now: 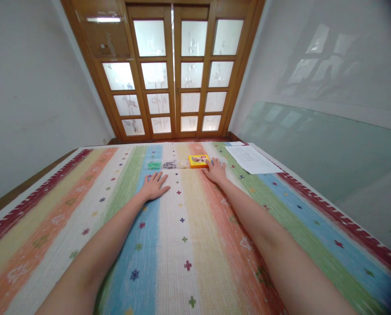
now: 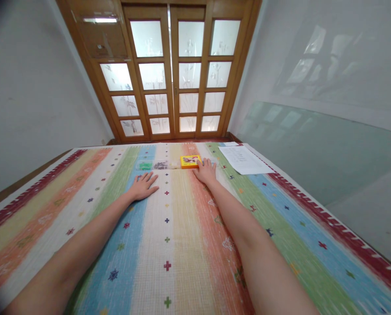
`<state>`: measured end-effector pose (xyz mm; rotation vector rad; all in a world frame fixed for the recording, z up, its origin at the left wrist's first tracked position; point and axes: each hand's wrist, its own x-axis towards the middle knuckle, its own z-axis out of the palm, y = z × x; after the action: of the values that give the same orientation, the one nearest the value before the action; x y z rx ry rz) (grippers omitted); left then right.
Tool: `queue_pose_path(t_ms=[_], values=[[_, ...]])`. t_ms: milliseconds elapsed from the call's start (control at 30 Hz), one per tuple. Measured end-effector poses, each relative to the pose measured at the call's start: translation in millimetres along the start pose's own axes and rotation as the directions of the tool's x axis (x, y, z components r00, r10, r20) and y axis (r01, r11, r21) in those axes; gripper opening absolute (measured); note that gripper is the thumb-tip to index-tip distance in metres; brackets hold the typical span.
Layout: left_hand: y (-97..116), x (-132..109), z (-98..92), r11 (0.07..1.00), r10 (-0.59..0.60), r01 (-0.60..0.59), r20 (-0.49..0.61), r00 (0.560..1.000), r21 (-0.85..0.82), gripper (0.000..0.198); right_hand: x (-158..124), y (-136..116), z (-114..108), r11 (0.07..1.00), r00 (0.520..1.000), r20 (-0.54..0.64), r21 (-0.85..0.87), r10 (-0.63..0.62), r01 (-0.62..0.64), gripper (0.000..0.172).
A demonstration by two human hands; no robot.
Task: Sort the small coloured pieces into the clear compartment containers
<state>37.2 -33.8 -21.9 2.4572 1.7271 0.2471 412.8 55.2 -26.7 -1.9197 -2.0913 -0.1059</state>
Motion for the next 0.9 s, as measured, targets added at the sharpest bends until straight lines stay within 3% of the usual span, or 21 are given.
queue_pose_path(t_ms=[100, 167, 267, 333, 433, 533, 733, 800, 900], values=[[0.2, 1.1, 0.8, 1.000, -0.003, 0.002, -0.020, 1.000, -0.014, 0.070, -3.3, -1.0, 3.5, 1.000, 1.000, -0.015, -0.007, -0.003, 0.003, 0.066], [-1.1, 3.9, 0.9, 0.998, -0.051, 0.048, -0.113, 0.992, -0.028, 0.066, -5.7, -1.7, 3.2, 1.000, 1.000, -0.017, -0.002, -0.011, 0.011, 0.065], [-7.7, 12.2, -0.3, 0.981, -0.192, 0.183, -0.337, 0.922, -0.059, 0.060, -8.1, -3.0, 1.6, 1.000, 1.000, -0.014, 0.007, -0.008, 0.008, 0.066], [-14.3, 20.0, -1.2, 0.958, -0.287, 0.272, -0.405, 0.868, -0.095, 0.061, -9.0, -3.6, 1.2, 1.000, 1.000, -0.025, 0.012, -0.004, 0.005, 0.066], [-23.5, 32.7, -1.5, 0.924, -0.381, 0.358, -0.365, 0.849, -0.132, 0.068, -9.2, -3.5, 2.0, 1.000, 0.999, -0.047, 0.022, -0.018, 0.019, 0.065], [-28.9, 42.7, -2.2, 0.920, -0.392, 0.368, -0.338, 0.856, -0.135, 0.071, -8.9, -2.2, 3.4, 0.999, 0.999, -0.045, 0.030, -0.030, 0.032, 0.066], [-37.7, 54.2, -11.4, 0.896, -0.444, 0.404, -0.407, 0.799, -0.184, 0.065, -9.3, 0.1, 5.6, 0.998, 0.998, -0.047, 0.042, -0.042, 0.044, 0.063], [-41.1, 56.4, -12.5, 0.891, -0.455, 0.414, -0.379, 0.806, -0.187, 0.066, -9.1, 1.5, 5.3, 0.998, 0.997, -0.064, 0.052, -0.030, 0.034, 0.060], [-45.7, 56.7, -8.9, 0.910, -0.414, 0.378, -0.322, 0.851, -0.171, 0.064, -7.8, 5.0, 3.3, 0.997, 0.995, -0.092, 0.065, 0.043, -0.037, 0.057]])
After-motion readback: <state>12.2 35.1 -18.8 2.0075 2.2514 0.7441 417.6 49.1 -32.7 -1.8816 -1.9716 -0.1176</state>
